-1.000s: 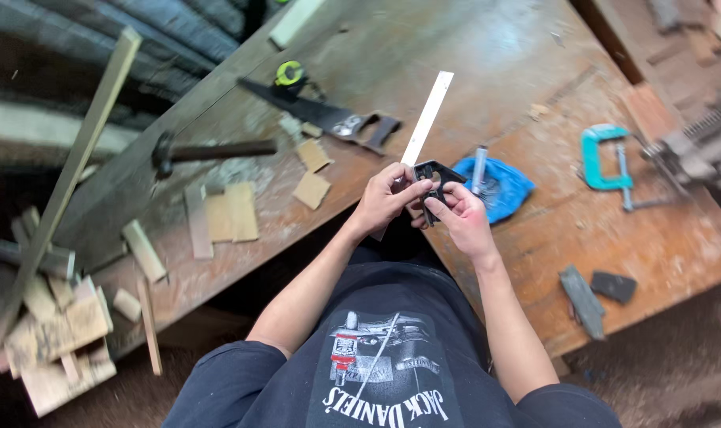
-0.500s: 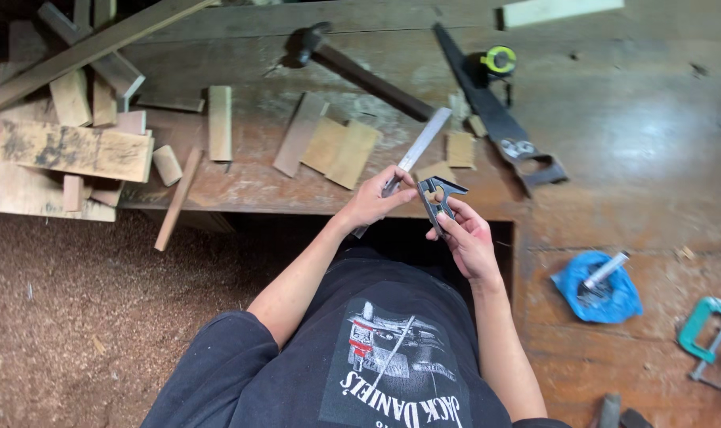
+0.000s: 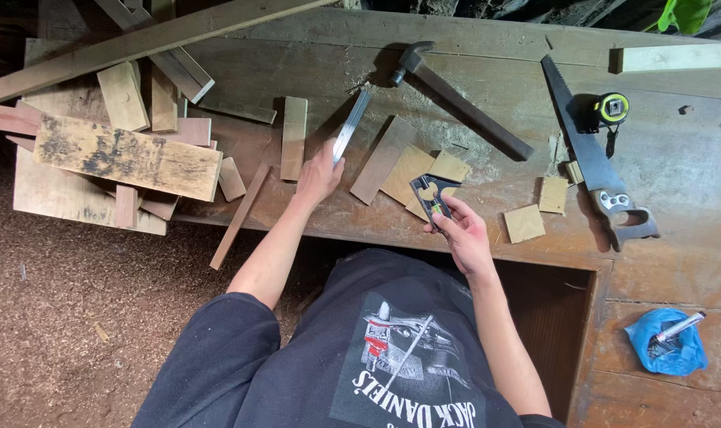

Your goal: The person measures a small wooden plank with a metal ruler, then uses a hand saw to cut the plank. The person also uses a small level to check the plank's flatness. The cut piece is placed aside.

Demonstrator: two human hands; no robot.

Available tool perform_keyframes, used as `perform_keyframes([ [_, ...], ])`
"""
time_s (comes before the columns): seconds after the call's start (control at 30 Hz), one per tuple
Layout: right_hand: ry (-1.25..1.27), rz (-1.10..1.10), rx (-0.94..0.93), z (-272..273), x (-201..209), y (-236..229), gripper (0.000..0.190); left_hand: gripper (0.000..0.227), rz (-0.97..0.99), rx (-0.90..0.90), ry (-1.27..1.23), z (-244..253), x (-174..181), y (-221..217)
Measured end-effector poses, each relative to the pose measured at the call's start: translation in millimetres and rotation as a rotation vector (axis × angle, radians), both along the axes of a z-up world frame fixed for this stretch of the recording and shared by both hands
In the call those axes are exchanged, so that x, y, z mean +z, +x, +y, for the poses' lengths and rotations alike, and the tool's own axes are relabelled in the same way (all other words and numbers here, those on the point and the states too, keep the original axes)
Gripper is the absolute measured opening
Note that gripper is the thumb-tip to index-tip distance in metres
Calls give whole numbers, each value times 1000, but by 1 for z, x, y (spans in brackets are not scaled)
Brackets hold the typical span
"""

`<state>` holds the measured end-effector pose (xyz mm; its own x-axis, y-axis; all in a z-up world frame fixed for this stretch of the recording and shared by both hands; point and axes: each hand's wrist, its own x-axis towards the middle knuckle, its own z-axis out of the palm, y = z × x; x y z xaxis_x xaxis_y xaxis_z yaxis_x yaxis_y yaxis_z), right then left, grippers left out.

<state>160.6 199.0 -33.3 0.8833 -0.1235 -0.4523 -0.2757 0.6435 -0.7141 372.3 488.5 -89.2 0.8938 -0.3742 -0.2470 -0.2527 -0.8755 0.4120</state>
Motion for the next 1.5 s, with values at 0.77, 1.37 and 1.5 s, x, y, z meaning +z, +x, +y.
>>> perform_keyframes([
  [0.77,38,-22,-19,-82,-37,-13,51,100,79,-379,383,-137,38,-55],
  [1.37,-198,-161,-214,-77,-6,-18,50,108,36,-304,-503,-223,-5,-83],
  [1.5,-491,-248,-299,-67,17,-6,44,46,240,-373,-748,-199,20,-70],
])
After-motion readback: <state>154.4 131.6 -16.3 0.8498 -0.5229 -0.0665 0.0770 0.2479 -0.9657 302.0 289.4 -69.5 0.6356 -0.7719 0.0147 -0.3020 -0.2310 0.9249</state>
